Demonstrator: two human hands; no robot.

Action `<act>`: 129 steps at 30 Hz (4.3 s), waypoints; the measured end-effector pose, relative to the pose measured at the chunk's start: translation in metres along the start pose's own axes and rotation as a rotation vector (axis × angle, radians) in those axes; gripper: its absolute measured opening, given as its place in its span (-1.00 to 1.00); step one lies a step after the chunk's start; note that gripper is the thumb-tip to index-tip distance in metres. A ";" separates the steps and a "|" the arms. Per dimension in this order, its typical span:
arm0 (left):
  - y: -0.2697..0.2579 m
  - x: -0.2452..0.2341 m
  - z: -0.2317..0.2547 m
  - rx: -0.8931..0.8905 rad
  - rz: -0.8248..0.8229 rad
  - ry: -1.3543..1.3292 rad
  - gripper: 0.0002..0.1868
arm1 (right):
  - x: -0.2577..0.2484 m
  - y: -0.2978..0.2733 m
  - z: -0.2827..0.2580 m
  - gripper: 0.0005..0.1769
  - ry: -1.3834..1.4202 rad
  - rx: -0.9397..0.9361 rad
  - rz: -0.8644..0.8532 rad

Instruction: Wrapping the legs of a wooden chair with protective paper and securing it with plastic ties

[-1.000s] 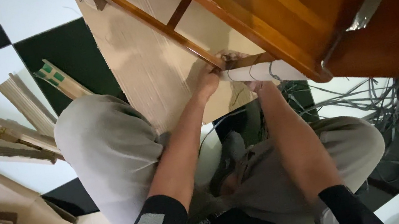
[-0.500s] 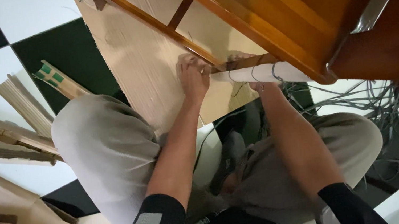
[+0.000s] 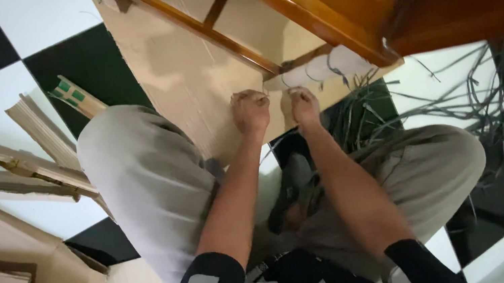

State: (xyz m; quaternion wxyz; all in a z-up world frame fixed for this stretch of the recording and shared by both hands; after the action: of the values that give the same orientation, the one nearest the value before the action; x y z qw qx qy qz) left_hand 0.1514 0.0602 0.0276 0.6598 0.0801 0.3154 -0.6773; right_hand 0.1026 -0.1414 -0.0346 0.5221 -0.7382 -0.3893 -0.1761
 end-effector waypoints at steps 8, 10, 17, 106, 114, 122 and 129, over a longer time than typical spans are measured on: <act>-0.019 0.035 -0.019 -0.240 -0.146 -0.129 -0.74 | 0.085 -0.104 0.006 -0.71 -0.983 -0.266 0.184; -0.027 0.026 -0.005 -0.242 -0.175 -0.125 -0.73 | 0.062 -0.094 0.013 -0.82 -1.393 -0.386 0.184; -0.012 0.071 -0.042 -0.258 -0.174 -0.306 -0.68 | 0.041 -0.092 0.036 -0.92 -1.993 -0.391 0.144; -0.025 0.004 0.011 0.059 -0.069 -0.055 -0.74 | 0.127 -0.106 -0.004 -0.86 -1.906 -0.836 -0.021; -0.023 0.030 0.006 -0.264 -0.180 -0.700 -0.56 | 0.111 -0.092 0.002 -0.85 -1.863 -0.832 -0.002; -0.056 -0.016 0.067 -0.502 -0.353 -0.989 -0.36 | 0.058 -0.048 0.003 -0.65 -1.703 -0.563 0.251; -0.028 0.036 0.005 -0.455 -0.366 -0.907 -0.37 | 0.071 -0.055 0.001 -0.72 -1.622 -0.416 0.245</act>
State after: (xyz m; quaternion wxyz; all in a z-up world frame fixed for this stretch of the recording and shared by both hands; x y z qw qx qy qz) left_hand 0.1223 0.0252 0.0222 0.6015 -0.4217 0.1466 -0.6625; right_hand 0.1057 -0.1044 0.0478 -0.0502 -0.7541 -0.5202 0.3979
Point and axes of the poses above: each hand's wrist, its own y-axis towards the middle knuckle, its own x-axis out of the palm, z = x × y, the point moved 6 cm from there along y, towards the middle knuckle, and after that the axes turned 1 degree about -z, right-handed, at the moved point
